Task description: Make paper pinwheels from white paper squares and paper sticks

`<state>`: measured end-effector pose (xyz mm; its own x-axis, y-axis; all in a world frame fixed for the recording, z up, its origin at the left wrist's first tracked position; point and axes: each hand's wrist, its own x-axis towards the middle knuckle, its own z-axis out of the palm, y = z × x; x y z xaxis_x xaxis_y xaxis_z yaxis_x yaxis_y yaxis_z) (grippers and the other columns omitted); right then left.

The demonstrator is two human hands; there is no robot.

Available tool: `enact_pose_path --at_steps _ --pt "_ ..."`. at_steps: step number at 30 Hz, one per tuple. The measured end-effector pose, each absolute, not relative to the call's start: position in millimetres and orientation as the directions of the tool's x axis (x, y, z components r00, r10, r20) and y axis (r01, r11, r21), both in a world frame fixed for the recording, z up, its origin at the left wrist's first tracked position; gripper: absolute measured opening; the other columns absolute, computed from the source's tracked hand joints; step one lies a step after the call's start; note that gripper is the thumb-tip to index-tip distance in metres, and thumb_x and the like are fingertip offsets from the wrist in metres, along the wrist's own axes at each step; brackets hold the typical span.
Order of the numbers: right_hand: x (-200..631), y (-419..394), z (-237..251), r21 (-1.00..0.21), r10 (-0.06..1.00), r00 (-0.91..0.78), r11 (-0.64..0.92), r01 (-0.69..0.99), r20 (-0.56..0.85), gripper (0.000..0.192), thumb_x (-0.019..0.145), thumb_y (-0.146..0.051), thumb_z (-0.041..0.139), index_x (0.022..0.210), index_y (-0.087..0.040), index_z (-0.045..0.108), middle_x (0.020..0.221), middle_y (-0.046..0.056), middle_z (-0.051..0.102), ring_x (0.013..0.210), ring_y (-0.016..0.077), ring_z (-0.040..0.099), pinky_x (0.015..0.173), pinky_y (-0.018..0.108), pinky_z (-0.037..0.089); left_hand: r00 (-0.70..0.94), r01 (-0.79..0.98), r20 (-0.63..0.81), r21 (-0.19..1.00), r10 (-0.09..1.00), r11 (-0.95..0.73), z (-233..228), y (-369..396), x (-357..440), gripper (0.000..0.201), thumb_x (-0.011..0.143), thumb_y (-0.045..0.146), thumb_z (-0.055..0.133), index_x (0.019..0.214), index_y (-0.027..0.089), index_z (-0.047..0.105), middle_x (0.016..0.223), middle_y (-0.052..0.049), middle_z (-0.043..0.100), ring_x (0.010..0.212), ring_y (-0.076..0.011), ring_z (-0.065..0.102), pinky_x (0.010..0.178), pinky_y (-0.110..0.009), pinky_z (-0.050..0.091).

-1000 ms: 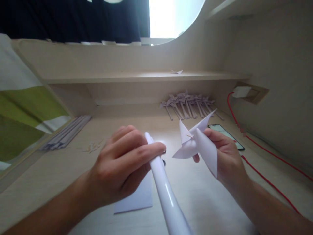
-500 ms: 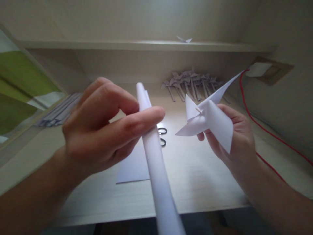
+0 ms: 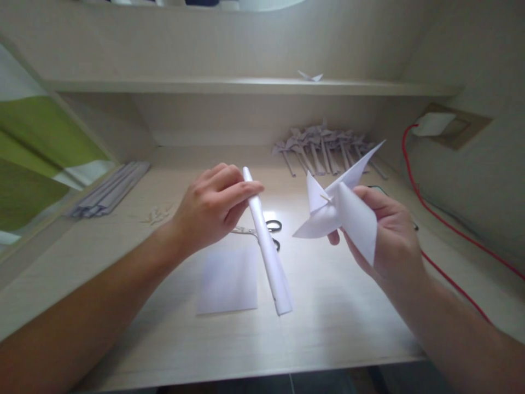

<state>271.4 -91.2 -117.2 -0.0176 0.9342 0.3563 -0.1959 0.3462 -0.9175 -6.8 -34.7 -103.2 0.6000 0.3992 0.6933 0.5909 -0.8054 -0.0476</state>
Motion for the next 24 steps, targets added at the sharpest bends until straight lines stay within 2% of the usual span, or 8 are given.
enact_pose_path --at_steps 2,7,9,19,24 --pt "271 -91 -117 -0.919 0.935 -0.021 0.345 -0.192 0.355 0.017 0.082 -0.037 0.087 0.091 -0.025 0.080 0.076 0.001 0.068 0.059 0.0138 0.060 0.048 0.027 0.050 0.614 0.605 0.681 -0.080 0.400 -0.792 -104 -35 -7 0.024 0.100 0.019 0.054 0.113 0.024 0.073 0.088 -0.006 0.065 0.083 -0.0212 0.060 0.076 -0.035 0.050" --pt "270 -92 -114 -0.922 0.937 -0.021 0.338 -0.188 0.348 0.015 0.080 -0.036 0.087 0.086 -0.024 0.079 0.068 -0.001 0.067 0.053 0.0130 0.058 0.048 0.026 0.048 0.720 0.604 0.611 -0.321 0.328 -0.729 -105 -36 -5 0.021 0.099 0.020 0.058 0.113 0.023 0.074 0.087 -0.006 0.067 0.082 -0.0221 0.058 0.072 -0.035 0.042" --pt "270 -92 -113 -0.923 0.940 -0.020 0.332 -0.196 0.342 0.015 0.080 -0.035 0.087 0.084 -0.024 0.078 0.065 -0.001 0.066 0.051 0.0125 0.057 0.047 0.025 0.048 0.749 0.581 0.591 -0.370 0.299 -0.725 -107 -37 -3 0.021 0.099 0.017 0.058 0.112 0.023 0.074 0.087 -0.006 0.067 0.083 -0.0221 0.058 0.073 -0.035 0.041" --pt "267 -89 -113 -0.919 0.943 -0.037 0.313 -0.242 0.331 0.016 0.081 -0.035 0.086 0.085 -0.023 0.077 0.063 -0.003 0.067 0.049 0.0116 0.059 0.045 0.023 0.050 0.743 0.569 0.591 -0.312 0.314 -0.761 -108 -42 4 0.023 0.099 0.016 0.056 0.112 0.021 0.074 0.090 -0.007 0.069 0.082 -0.0215 0.058 0.076 -0.034 0.044" --pt "267 -86 -117 -0.903 0.934 -0.054 0.325 -0.281 0.353 0.016 0.080 -0.032 0.087 0.087 -0.021 0.079 0.067 -0.001 0.072 0.050 0.0110 0.062 0.046 0.022 0.051 0.724 0.585 0.599 -0.271 0.342 -0.765 -107 -46 7 0.025 0.101 0.019 0.053 0.116 0.020 0.073 0.083 -0.005 0.070 0.078 -0.0213 0.060 0.073 -0.035 0.044"
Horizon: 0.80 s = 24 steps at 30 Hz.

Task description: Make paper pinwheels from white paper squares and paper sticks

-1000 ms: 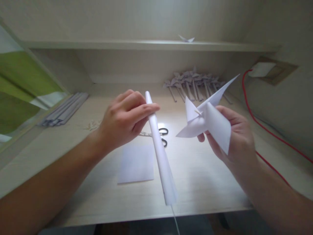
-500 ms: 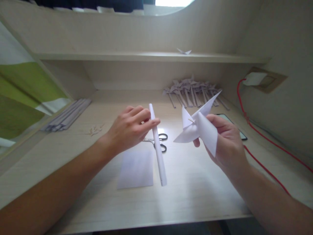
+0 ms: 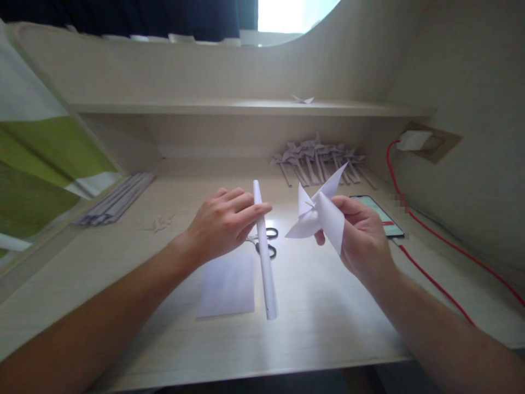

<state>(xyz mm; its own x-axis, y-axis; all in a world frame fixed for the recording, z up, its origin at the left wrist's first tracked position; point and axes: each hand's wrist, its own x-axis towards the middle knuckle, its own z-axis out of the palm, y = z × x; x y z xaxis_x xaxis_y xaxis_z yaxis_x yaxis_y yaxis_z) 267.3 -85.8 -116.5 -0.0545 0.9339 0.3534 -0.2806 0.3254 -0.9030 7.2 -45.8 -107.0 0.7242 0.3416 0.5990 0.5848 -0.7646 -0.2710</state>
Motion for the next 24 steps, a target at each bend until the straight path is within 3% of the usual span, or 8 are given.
enact_pose_path --at_steps 6,14,17,22,24 --pt "269 -84 -119 -0.888 0.921 -0.063 0.350 -0.297 0.384 0.006 0.086 -0.026 0.082 0.088 -0.021 0.080 0.066 -0.001 0.072 0.050 0.0093 0.062 0.048 0.019 0.050 0.711 0.600 0.581 -0.208 0.395 -0.773 -111 -49 8 0.028 0.101 0.015 0.048 0.117 0.017 0.071 0.085 -0.004 0.075 0.077 -0.0211 0.067 0.071 -0.033 0.046" --pt "268 -82 -118 -0.894 0.927 -0.030 0.350 -0.281 0.373 0.008 0.085 -0.027 0.082 0.088 -0.020 0.080 0.065 -0.001 0.071 0.049 0.0098 0.061 0.047 0.021 0.049 0.697 0.626 0.566 -0.180 0.440 -0.759 -119 -50 12 0.028 0.100 0.015 0.048 0.114 0.015 0.072 0.081 -0.006 0.072 0.078 -0.0235 0.064 0.069 -0.034 0.049" --pt "268 -82 -119 -0.896 0.930 -0.035 0.343 -0.281 0.367 0.010 0.085 -0.029 0.083 0.088 -0.020 0.080 0.067 0.000 0.072 0.050 0.0103 0.062 0.048 0.022 0.049 0.671 0.605 0.563 -0.038 0.483 -0.795 -112 -52 13 0.033 0.097 0.010 0.046 0.119 0.012 0.070 0.088 -0.008 0.072 0.083 -0.0244 0.063 0.074 -0.036 0.051" --pt "269 -81 -121 -0.910 0.937 -0.063 0.314 -0.271 0.343 0.011 0.087 -0.031 0.082 0.088 -0.021 0.079 0.063 -0.001 0.071 0.050 0.0101 0.061 0.047 0.021 0.047 0.704 0.385 0.491 0.343 0.513 -0.857 -92 -63 11 0.048 0.088 0.002 0.045 0.129 0.015 0.067 0.118 -0.009 0.071 0.108 -0.0233 0.063 0.095 -0.038 0.051" --pt "268 -82 -122 -0.915 0.938 -0.083 0.305 -0.265 0.337 0.011 0.087 -0.031 0.082 0.088 -0.021 0.078 0.063 -0.001 0.071 0.050 0.0101 0.062 0.046 0.020 0.045 0.699 0.305 0.474 0.480 0.535 -0.823 -87 -69 13 0.045 0.092 0.007 0.046 0.130 0.017 0.068 0.120 -0.008 0.070 0.107 -0.0215 0.064 0.093 -0.035 0.052"
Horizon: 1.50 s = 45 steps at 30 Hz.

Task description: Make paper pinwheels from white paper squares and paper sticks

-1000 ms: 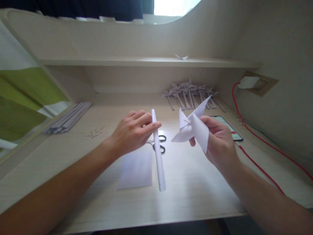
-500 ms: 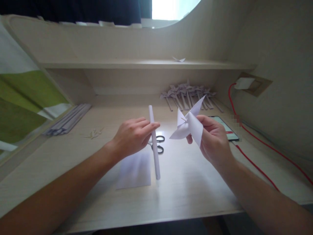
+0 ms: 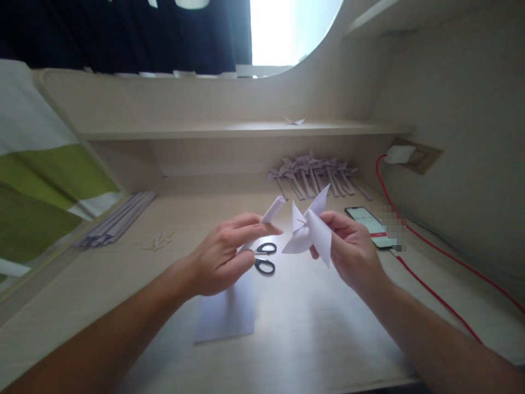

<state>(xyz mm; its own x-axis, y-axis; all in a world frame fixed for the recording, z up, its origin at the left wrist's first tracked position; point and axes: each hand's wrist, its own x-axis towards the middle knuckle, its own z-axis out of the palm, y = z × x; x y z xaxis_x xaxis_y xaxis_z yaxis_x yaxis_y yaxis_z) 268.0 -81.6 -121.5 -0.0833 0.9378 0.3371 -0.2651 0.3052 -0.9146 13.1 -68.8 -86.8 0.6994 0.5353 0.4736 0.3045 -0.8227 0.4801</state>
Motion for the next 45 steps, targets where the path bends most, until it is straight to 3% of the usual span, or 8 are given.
enact_pose_path --at_steps 5,9,15,19,23,28,36,45 --pt "264 -86 -121 -0.923 0.936 -0.123 0.291 -0.250 0.329 0.013 0.088 -0.033 0.081 0.087 -0.021 0.077 0.063 -0.001 0.071 0.050 0.0098 0.061 0.045 0.020 0.045 0.464 0.257 0.448 0.757 0.764 -0.600 -81 -77 23 0.033 0.103 0.022 0.051 0.127 0.019 0.074 0.095 -0.004 0.069 0.080 -0.0142 0.064 0.072 -0.027 0.052" --pt "263 -89 -120 -0.930 0.940 -0.124 0.284 -0.234 0.319 0.015 0.088 -0.035 0.081 0.088 -0.020 0.076 0.062 -0.001 0.070 0.050 0.0102 0.060 0.046 0.021 0.045 0.299 0.288 0.386 0.836 0.873 -0.468 -77 -75 20 0.033 0.099 0.026 0.055 0.125 0.021 0.074 0.091 -0.002 0.069 0.071 -0.0134 0.060 0.060 -0.025 0.051" --pt "263 -82 -119 -0.933 0.944 -0.075 0.301 -0.198 0.321 0.020 0.084 -0.037 0.082 0.085 -0.018 0.075 0.062 -0.001 0.068 0.049 0.0104 0.058 0.049 0.023 0.045 0.255 0.374 0.366 0.816 0.895 -0.440 -91 -66 2 0.047 0.082 0.011 0.052 0.125 0.019 0.070 0.105 -0.006 0.071 0.086 -0.0190 0.067 0.067 -0.028 0.059" --pt "262 -80 -122 -0.945 0.950 -0.107 0.273 -0.182 0.295 0.022 0.082 -0.037 0.083 0.086 -0.017 0.074 0.065 0.000 0.068 0.052 0.0112 0.059 0.051 0.024 0.047 0.179 0.494 0.404 0.751 0.897 -0.437 -108 -59 -3 0.035 0.079 0.015 0.063 0.113 0.020 0.070 0.103 -0.006 0.069 0.086 -0.0195 0.066 0.058 -0.024 0.056" --pt "257 -84 -124 -0.974 0.935 -0.277 0.204 -0.095 0.223 0.022 0.084 -0.036 0.079 0.088 -0.015 0.074 0.071 0.002 0.070 0.057 0.0119 0.060 0.055 0.026 0.049 0.089 0.391 0.379 0.838 0.921 -0.382 -117 -53 -4 0.014 0.076 0.015 0.064 0.090 0.019 0.066 0.084 0.000 0.061 0.073 -0.0154 0.061 0.054 -0.021 0.054" --pt "253 -87 -127 -0.988 0.922 -0.361 0.152 0.007 0.140 0.015 0.084 -0.030 0.073 0.084 -0.014 0.073 0.073 0.001 0.068 0.060 0.0125 0.059 0.058 0.027 0.048 0.066 0.282 0.319 0.903 0.945 -0.325 -111 -52 -4 0.017 0.070 0.018 0.066 0.086 0.018 0.062 0.072 0.003 0.055 0.062 -0.0134 0.058 0.048 -0.023 0.057" --pt "253 -88 -130 -0.998 0.883 -0.468 0.054 0.035 0.031 0.019 0.086 -0.032 0.075 0.086 -0.013 0.074 0.074 0.003 0.069 0.063 0.0132 0.061 0.062 0.027 0.049 0.078 0.106 0.210 0.970 0.975 -0.217 -103 -57 -3 0.025 0.064 0.015 0.071 0.086 0.018 0.060 0.075 0.004 0.058 0.063 -0.0137 0.062 0.047 -0.026 0.061" --pt "252 -88 -128 -0.998 0.888 -0.457 0.055 0.013 0.043 0.021 0.085 -0.035 0.078 0.084 -0.014 0.074 0.072 0.002 0.069 0.062 0.0130 0.061 0.060 0.027 0.050 0.119 -0.030 0.137 0.991 0.983 -0.134 -103 -55 -3 0.032 0.067 0.014 0.070 0.099 0.019 0.065 0.079 0.002 0.060 0.068 -0.0152 0.063 0.048 -0.024 0.058"
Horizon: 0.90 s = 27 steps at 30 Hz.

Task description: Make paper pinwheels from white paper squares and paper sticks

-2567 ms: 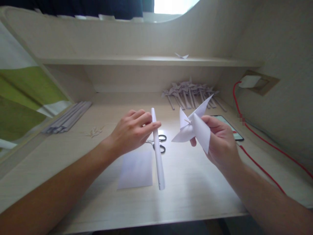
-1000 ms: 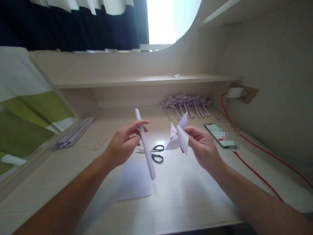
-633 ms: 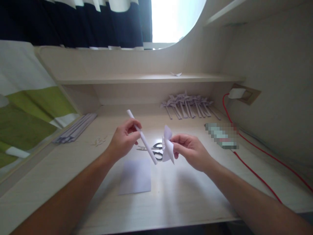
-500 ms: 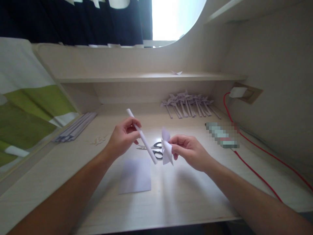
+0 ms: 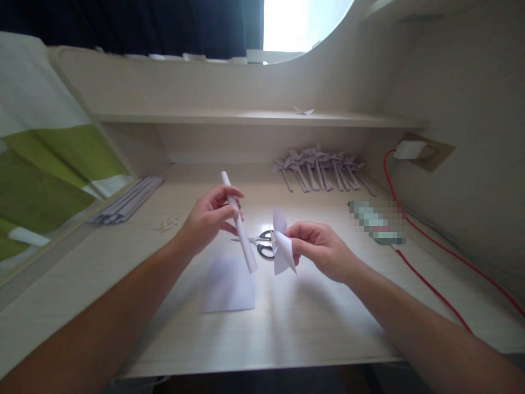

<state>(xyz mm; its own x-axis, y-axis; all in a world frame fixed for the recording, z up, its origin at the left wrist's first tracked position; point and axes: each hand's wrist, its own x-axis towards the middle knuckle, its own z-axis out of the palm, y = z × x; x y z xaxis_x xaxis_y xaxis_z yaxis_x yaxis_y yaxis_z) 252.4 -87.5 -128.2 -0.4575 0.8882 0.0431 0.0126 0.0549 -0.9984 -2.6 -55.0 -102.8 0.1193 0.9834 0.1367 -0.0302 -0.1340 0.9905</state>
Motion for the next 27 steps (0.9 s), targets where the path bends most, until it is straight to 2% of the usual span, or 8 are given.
enact_pose_path --at_steps 5,8,11,15,22,24,27 --pt "252 -87 -129 -0.999 0.889 -0.457 0.047 0.015 0.035 0.023 0.085 -0.037 0.078 0.085 -0.014 0.074 0.072 0.002 0.070 0.062 0.0131 0.061 0.060 0.027 0.050 0.160 0.060 0.142 0.986 0.977 -0.153 -108 -53 -1 0.047 0.075 0.023 0.077 0.121 0.019 0.067 0.076 0.003 0.057 0.061 -0.0122 0.059 0.045 -0.019 0.047" --pt "252 -87 -131 -0.999 0.886 -0.462 0.047 0.007 0.039 0.023 0.085 -0.036 0.079 0.085 -0.014 0.074 0.072 0.002 0.070 0.062 0.0132 0.061 0.060 0.027 0.050 0.137 0.158 0.167 0.969 0.976 -0.188 -114 -52 -1 0.045 0.083 0.033 0.073 0.125 0.017 0.068 0.069 0.005 0.052 0.052 -0.0105 0.053 0.043 -0.020 0.042" --pt "252 -86 -132 -0.999 0.886 -0.462 0.052 0.001 0.046 0.021 0.085 -0.034 0.079 0.084 -0.014 0.074 0.072 0.002 0.069 0.062 0.0133 0.061 0.061 0.027 0.050 0.095 0.296 0.227 0.923 0.969 -0.245 -120 -50 -2 0.036 0.089 0.037 0.066 0.119 0.017 0.072 0.062 0.005 0.050 0.050 -0.0112 0.047 0.043 -0.022 0.036" --pt "252 -85 -133 -0.998 0.889 -0.455 0.059 0.002 0.052 0.021 0.085 -0.034 0.078 0.084 -0.014 0.074 0.072 0.002 0.069 0.062 0.0129 0.061 0.060 0.027 0.049 0.051 0.407 0.287 0.869 0.956 -0.283 -125 -50 -4 0.035 0.089 0.026 0.053 0.116 0.019 0.074 0.058 0.005 0.048 0.050 -0.0128 0.042 0.047 -0.024 0.033" --pt "251 -84 -137 -0.998 0.886 -0.459 0.059 -0.017 0.060 0.021 0.085 -0.035 0.079 0.085 -0.014 0.074 0.071 0.002 0.068 0.061 0.0128 0.061 0.060 0.027 0.049 -0.024 0.455 0.315 0.848 0.949 -0.270 -120 -51 8 0.041 0.083 0.027 0.052 0.114 0.018 0.078 0.057 0.006 0.043 0.049 -0.0123 0.033 0.046 -0.025 0.026" --pt "251 -84 -137 -0.998 0.883 -0.465 0.057 -0.020 0.060 0.021 0.085 -0.035 0.079 0.085 -0.014 0.074 0.071 0.001 0.068 0.061 0.0126 0.061 0.060 0.027 0.050 -0.033 0.467 0.307 0.846 0.951 -0.257 -115 -46 14 0.040 0.081 0.026 0.050 0.106 0.018 0.080 0.054 0.006 0.042 0.047 -0.0124 0.032 0.046 -0.026 0.025" --pt "251 -85 -136 -0.998 0.882 -0.468 0.056 -0.021 0.060 0.021 0.084 -0.035 0.079 0.085 -0.015 0.074 0.071 0.001 0.068 0.060 0.0125 0.060 0.059 0.026 0.050 -0.024 0.529 0.276 0.819 0.961 -0.222 -106 -34 22 0.030 0.075 0.024 0.052 0.085 0.018 0.079 0.051 0.004 0.045 0.047 -0.0130 0.037 0.047 -0.026 0.025"
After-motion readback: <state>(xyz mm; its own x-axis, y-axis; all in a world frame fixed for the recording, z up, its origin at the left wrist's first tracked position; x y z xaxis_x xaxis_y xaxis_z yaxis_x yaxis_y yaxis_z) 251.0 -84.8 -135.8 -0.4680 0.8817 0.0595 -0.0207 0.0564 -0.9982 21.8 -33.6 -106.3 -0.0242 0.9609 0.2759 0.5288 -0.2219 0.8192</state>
